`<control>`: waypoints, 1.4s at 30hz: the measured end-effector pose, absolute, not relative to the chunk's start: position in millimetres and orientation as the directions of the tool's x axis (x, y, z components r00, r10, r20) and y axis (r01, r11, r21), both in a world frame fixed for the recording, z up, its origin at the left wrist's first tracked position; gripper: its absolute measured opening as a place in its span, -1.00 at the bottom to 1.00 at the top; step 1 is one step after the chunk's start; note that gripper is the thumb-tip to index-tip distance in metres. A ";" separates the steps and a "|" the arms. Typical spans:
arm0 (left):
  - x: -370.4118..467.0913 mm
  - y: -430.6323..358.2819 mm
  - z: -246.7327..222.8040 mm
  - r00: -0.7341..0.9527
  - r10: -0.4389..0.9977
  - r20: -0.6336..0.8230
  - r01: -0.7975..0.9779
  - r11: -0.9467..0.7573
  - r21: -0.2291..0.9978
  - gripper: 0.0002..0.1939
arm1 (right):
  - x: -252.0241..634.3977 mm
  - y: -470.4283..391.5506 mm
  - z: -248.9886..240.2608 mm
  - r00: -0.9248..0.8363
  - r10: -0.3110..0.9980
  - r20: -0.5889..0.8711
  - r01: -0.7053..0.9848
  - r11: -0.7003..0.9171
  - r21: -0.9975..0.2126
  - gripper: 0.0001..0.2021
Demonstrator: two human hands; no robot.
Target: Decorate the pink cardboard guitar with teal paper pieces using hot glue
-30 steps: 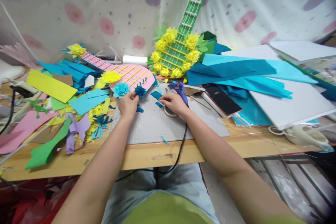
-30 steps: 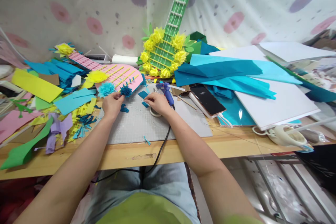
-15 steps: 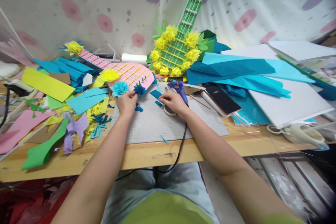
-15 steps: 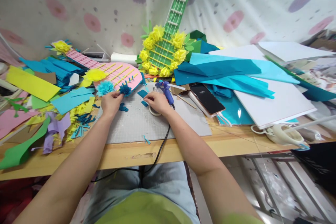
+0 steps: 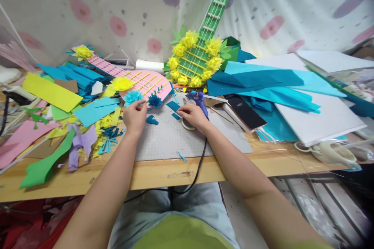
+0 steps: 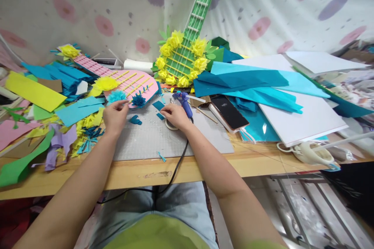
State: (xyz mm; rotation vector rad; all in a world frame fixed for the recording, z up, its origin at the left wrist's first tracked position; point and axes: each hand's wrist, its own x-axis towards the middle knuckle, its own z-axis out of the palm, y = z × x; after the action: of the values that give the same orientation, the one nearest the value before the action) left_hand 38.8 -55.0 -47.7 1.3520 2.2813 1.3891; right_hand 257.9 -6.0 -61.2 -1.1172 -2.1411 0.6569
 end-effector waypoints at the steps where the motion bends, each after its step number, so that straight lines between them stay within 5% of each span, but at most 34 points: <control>1: 37.1 -59.8 -45.9 -0.596 0.713 0.370 0.626 0.124 0.770 -0.68 | 259.0 -6.8 -59.8 -0.442 0.847 0.296 0.541 0.515 -0.665 -0.86; 4: 30.0 -72.0 -42.7 -0.592 0.628 0.505 0.657 0.013 0.754 -0.69 | 264.0 -9.1 -53.1 -0.426 0.863 0.272 0.584 0.492 -0.646 -0.86; 9: 20.3 -82.3 -37.3 -0.548 0.648 0.529 0.711 0.028 0.702 -0.68 | 281.2 -11.1 -36.9 -0.480 0.871 0.104 0.681 0.445 -0.582 -0.85; 17: 15.6 -84.7 -39.5 -0.415 0.905 0.097 0.825 0.329 0.459 -0.73 | 335.6 -9.5 -12.1 -0.473 0.850 -0.233 0.762 0.262 -0.591 -0.75; 21: 18.8 -83.5 -48.3 -0.397 0.915 0.075 0.833 0.325 0.448 -0.75 | 354.9 -2.6 -15.8 -0.340 0.922 -0.187 0.821 0.193 -0.537 -0.68; 29: 21.8 -83.3 -53.0 -0.402 0.915 0.036 0.802 0.333 0.496 -0.81 | 334.2 12.1 -48.1 -0.229 0.959 0.170 0.755 0.285 -0.590 -0.64; 33: 15.0 -79.6 -58.3 -0.396 0.918 0.036 0.744 0.298 0.599 -0.85 | 316.7 11.2 -56.4 -0.186 0.973 0.134 0.766 0.229 -0.601 -0.59; 42: 12.8 -70.8 -71.6 -0.316 0.927 0.200 0.356 -0.079 0.931 -0.80 | 303.1 7.9 -61.3 -0.005 0.999 0.039 0.774 0.029 -0.632 -0.57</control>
State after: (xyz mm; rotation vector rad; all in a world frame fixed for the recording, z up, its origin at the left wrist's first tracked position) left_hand 12.8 -70.8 -71.6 1.3897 1.6705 1.4044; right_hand 303.1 7.9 -61.3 -1.7959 -1.8308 0.6129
